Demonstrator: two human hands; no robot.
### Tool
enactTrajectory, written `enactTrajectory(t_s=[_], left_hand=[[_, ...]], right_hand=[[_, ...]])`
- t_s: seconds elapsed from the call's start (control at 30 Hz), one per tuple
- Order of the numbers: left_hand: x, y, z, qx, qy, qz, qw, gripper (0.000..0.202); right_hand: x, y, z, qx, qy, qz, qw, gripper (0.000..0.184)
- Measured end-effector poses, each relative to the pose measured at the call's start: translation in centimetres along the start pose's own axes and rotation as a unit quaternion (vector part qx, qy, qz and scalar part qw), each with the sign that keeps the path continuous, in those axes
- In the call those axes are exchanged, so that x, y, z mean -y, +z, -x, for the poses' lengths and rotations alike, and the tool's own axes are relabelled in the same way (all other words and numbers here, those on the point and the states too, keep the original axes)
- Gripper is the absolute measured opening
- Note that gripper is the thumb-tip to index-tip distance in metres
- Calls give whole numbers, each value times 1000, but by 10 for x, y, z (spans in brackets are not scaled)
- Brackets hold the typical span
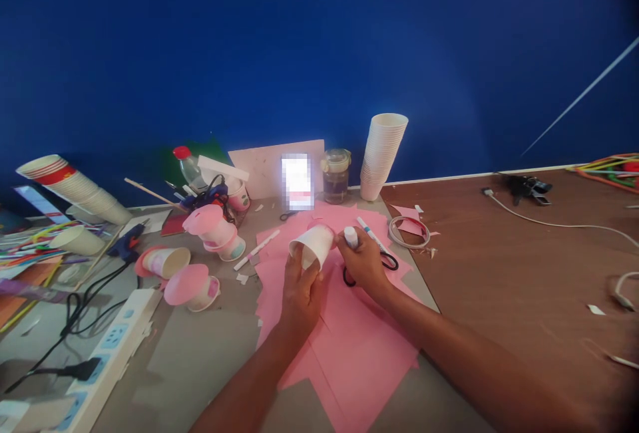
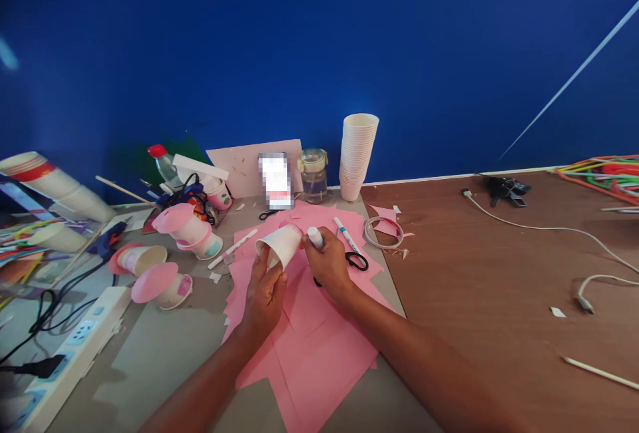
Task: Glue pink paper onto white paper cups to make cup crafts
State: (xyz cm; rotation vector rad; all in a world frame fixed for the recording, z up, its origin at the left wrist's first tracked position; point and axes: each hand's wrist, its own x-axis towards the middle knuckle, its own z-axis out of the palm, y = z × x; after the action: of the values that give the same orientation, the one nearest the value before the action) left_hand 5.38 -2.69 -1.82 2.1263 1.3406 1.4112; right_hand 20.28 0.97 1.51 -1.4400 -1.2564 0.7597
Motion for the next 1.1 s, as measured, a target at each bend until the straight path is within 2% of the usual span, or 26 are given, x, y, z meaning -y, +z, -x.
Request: enactTrajectory(t_s=[0.07,0.17,0.3,0.47,0.63,0.73,0.97,1.1], left_hand=[[2,1,1,5,44,-63,997,19],[0,-1,-1,15,46,-103,993,20],[-2,-4,-5,26,37,-126,991,21],[-4,-4,-4,24,83,-165,982,24],[-8,-5,-5,44,106,-188,975,27],[-10,-7,-5,43,127,-194,972,28],[-7,-8,-6,55,102,-210,971,28],[-4,-8,-5,58,88,-215,971,29]], right_hand=[[0,0,1,-9,-9,14,1000,19],[0,-1,2,-21,-14,12,1000,18],[-1,-1,0,-9,-10,-14,1000,19],[-7,0,-6,-34,-68,-5,997,21],[-12,1,-8,-23,-84,29,996,14],[-11,0,-8,-33,-90,50,994,19],[-4,-2,-4,-47,-79,60,994,18],[-6,-1,-4,-25,-71,36,997,14]])
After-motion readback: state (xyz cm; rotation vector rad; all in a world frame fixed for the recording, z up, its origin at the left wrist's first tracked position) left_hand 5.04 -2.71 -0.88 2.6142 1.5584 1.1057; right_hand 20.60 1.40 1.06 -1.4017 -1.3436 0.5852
